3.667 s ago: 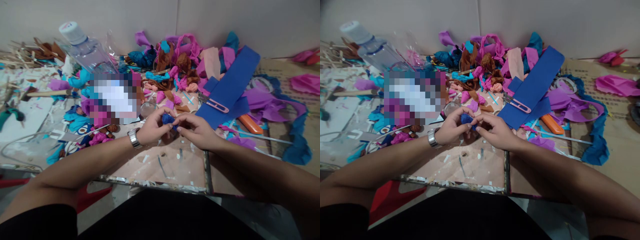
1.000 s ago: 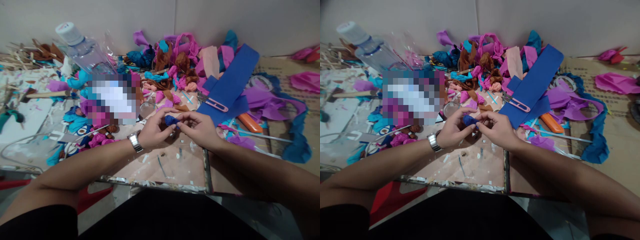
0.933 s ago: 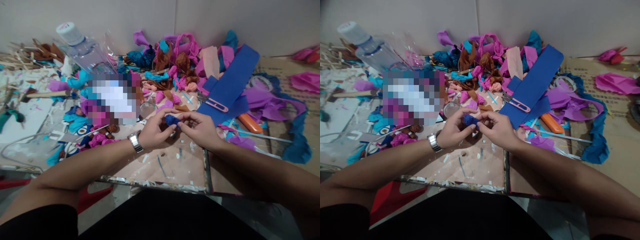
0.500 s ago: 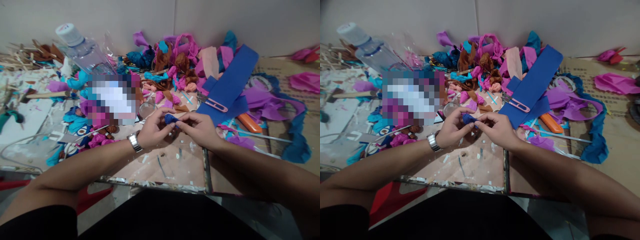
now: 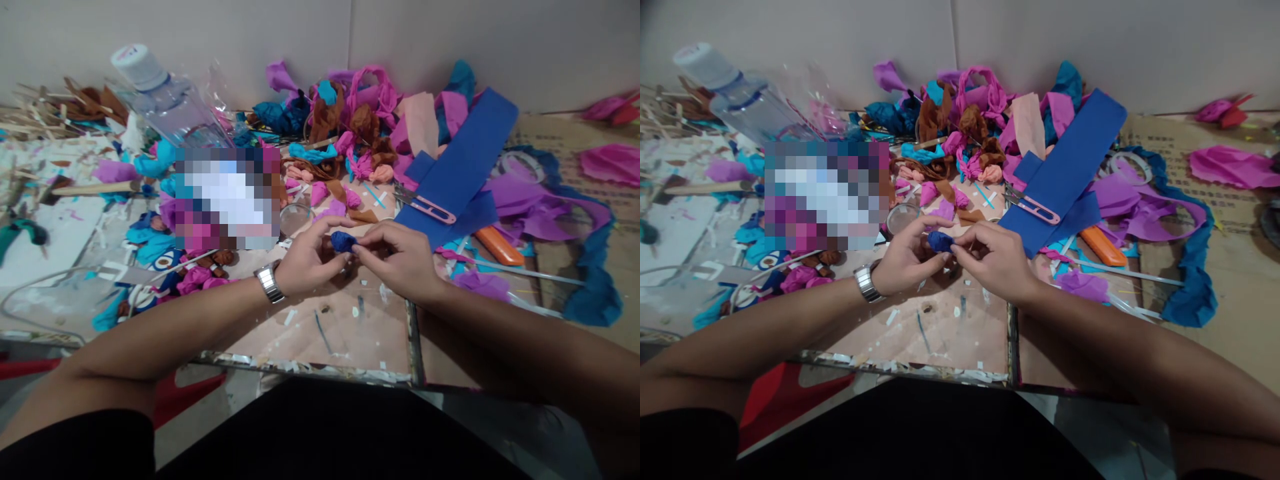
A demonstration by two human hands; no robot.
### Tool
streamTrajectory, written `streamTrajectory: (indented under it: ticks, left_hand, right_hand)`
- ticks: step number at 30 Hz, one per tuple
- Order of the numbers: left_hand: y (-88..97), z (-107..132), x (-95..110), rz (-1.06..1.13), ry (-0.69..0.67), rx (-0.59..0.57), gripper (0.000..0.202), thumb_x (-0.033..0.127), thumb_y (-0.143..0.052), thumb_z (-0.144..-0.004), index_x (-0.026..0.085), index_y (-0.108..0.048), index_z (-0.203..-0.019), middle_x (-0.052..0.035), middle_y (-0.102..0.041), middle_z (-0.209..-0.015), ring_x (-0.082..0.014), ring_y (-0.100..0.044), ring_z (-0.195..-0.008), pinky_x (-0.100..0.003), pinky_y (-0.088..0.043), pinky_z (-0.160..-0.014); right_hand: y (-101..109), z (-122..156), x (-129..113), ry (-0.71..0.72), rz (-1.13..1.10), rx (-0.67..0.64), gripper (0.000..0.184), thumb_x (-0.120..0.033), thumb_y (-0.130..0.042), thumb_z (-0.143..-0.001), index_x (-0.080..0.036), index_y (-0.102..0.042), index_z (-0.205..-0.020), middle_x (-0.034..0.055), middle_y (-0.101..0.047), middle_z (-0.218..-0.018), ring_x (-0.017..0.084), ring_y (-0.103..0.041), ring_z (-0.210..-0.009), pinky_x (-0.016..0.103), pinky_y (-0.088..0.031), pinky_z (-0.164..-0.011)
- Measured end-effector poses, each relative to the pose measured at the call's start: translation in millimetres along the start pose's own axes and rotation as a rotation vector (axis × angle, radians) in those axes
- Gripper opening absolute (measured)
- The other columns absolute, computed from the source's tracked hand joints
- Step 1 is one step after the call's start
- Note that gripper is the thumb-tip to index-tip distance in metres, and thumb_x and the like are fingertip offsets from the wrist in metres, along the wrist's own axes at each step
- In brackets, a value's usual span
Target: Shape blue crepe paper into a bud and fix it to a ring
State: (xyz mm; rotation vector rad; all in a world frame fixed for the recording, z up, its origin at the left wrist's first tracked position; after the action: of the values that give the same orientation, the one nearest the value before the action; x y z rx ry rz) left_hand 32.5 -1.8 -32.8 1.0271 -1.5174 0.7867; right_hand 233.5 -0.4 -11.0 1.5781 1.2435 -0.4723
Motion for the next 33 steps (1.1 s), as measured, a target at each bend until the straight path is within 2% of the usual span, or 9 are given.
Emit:
streamTrajectory:
  ticks: [5,8,13,17,22,27,33]
  left_hand:
    - [1.0,-0.6,0.9,0.040,0.022,0.003,0.050,0.032,-0.081,-0.094,0.019,-0.056,-0.135,-0.0033,-0.072,-0.095,-0.0142,-0.075,-0.080,-0.023,-0.061,-0.074]
    - [1.5,-2.7,2.9,0.065,0.002,0.015,0.047,0.033,-0.081,-0.094,0.019,-0.057,-0.133,-0.0028,-0.073,-0.097,-0.0122,-0.075,-0.078,-0.021,-0.061,-0.073]
    - [3.3,-5.8,3.3,0.066,-0.015,0.055,0.045,0.032,-0.083,-0.093,0.019,-0.059,-0.129,-0.0008,-0.073,-0.095,-0.0090,-0.073,-0.073,-0.018,-0.059,-0.068]
    - [3.9,-6.5,1.9,0.093,-0.002,0.056,0.044,0.031,-0.082,-0.093,0.020,-0.059,-0.129,0.0000,-0.074,-0.093,-0.0103,-0.074,-0.073,-0.020,-0.060,-0.070]
    - [3.8,-6.6,2.9,0.061,-0.018,0.059,0.042,0.028,-0.081,-0.093,0.019,-0.060,-0.128,0.0004,-0.073,-0.093,-0.0081,-0.071,-0.071,-0.017,-0.057,-0.067]
    - [3.1,-5.8,4.7,0.014,-0.043,0.035,0.043,0.029,-0.081,-0.093,0.019,-0.061,-0.130,-0.0039,-0.073,-0.106,-0.0073,-0.069,-0.075,-0.016,-0.057,-0.068]
    - [4.7,-5.4,3.8,-0.056,-0.074,0.052,0.043,0.033,-0.081,-0.094,0.018,-0.063,-0.130,-0.0088,-0.074,-0.116,-0.0126,-0.072,-0.090,-0.022,-0.059,-0.080]
  right_hand:
    - [0.2,-0.4,0.9,0.149,0.022,0.036,0.003,-0.024,-0.077,-0.095,-0.022,-0.078,-0.092,0.0033,-0.079,-0.088,0.015,-0.071,-0.075,0.028,-0.053,-0.064]
    - [0.1,-0.3,1.1,0.185,0.013,0.037,0.003,-0.024,-0.077,-0.096,-0.023,-0.080,-0.097,0.0040,-0.080,-0.092,0.016,-0.073,-0.080,0.028,-0.056,-0.067]
    - [1.0,-0.4,-1.8,0.242,-0.009,0.024,0.013,-0.024,-0.073,-0.099,-0.024,-0.082,-0.109,0.0074,-0.081,-0.102,0.019,-0.077,-0.091,0.032,-0.061,-0.076]
    - [0.8,-0.6,-2.7,0.253,0.004,0.027,0.019,-0.019,-0.070,-0.098,-0.025,-0.082,-0.112,0.0067,-0.080,-0.102,0.018,-0.076,-0.090,0.031,-0.061,-0.074]
    - [0.0,-0.5,-2.4,0.231,0.001,0.015,0.018,-0.022,-0.073,-0.097,-0.025,-0.083,-0.112,0.0068,-0.080,-0.103,0.019,-0.076,-0.089,0.030,-0.060,-0.072]
    - [0.3,-1.2,-0.9,0.152,-0.050,0.006,0.014,-0.022,-0.075,-0.096,-0.023,-0.084,-0.107,0.0072,-0.081,-0.103,0.018,-0.075,-0.089,0.030,-0.060,-0.075]
    - [-0.1,-3.0,2.5,0.029,-0.032,0.000,0.012,-0.025,-0.076,-0.095,-0.021,-0.082,-0.105,0.0067,-0.081,-0.103,0.018,-0.074,-0.088,0.031,-0.057,-0.076]
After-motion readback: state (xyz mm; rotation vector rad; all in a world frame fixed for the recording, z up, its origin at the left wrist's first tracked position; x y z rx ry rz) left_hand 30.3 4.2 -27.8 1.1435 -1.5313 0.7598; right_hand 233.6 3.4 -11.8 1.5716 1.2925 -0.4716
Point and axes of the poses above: each hand's wrist, its own z-axis away from the middle knuckle, its own y-axis out of the back of the hand, x = y × z, the point moved 2 cm from there along -z, towards the middle knuckle
